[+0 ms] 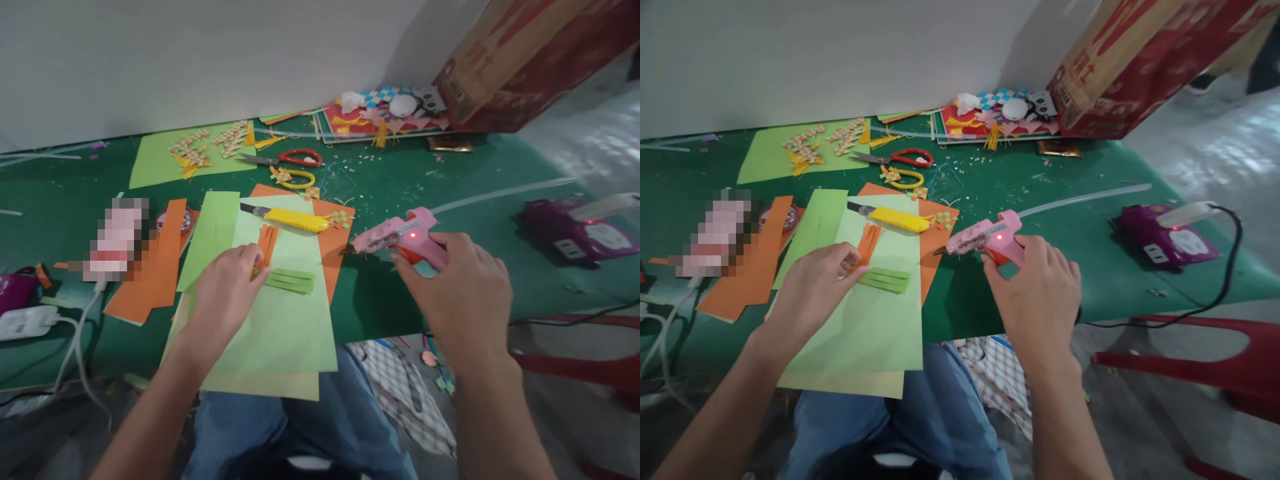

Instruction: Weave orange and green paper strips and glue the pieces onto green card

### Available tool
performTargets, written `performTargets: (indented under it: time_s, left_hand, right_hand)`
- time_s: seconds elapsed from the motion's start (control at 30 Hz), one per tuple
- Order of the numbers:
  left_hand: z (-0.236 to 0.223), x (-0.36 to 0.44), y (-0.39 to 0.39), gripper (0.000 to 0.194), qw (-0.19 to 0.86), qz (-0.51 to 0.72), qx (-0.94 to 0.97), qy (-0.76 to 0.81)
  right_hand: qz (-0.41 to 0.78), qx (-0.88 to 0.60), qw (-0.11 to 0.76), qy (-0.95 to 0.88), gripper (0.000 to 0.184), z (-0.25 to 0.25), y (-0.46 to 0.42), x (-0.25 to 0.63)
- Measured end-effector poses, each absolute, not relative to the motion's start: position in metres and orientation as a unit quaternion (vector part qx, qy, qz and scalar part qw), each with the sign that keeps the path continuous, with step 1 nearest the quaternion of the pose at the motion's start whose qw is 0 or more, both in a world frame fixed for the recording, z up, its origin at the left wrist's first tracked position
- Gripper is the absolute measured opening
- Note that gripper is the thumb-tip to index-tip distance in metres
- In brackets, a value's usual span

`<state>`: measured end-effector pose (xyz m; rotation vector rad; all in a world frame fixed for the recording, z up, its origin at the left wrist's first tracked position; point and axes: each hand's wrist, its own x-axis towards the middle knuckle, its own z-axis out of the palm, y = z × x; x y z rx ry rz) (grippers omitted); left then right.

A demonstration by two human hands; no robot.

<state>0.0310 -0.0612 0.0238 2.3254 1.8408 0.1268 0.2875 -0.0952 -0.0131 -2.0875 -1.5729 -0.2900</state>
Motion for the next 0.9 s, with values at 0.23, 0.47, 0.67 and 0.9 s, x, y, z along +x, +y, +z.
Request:
performTargets:
  time_s: [0.23, 0.47, 0.67, 0.9]
  left_hand:
    - [0.023, 0.031, -0.062, 0.012, 0.066, 0.037, 0.788, 0.612]
    - [0.023, 0.031, -0.063, 0.008, 0.073, 0.035, 0.783, 0.617]
    - [0.025, 0.037, -0.064, 0.018, 0.048, 0.011, 0.771, 0.635]
    - [0.026, 0.046, -0.064, 0.027, 0.019, -0.012, 0.762, 0.648]
  right_hand:
    - [-0.075, -0.783, 0.25, -0.564, 0.043, -0.013, -0.096, 0.291]
    - [-0.06, -0.794, 0.248, -0.552, 0.042, -0.014, -0.094, 0.287]
    - [-0.04, -0.798, 0.232, -0.554, 0.043, -0.012, -0.094, 0.286]
    - [-0.052, -0.799, 0.231, -0.553, 0.043, -0.018, -0.092, 0.284]
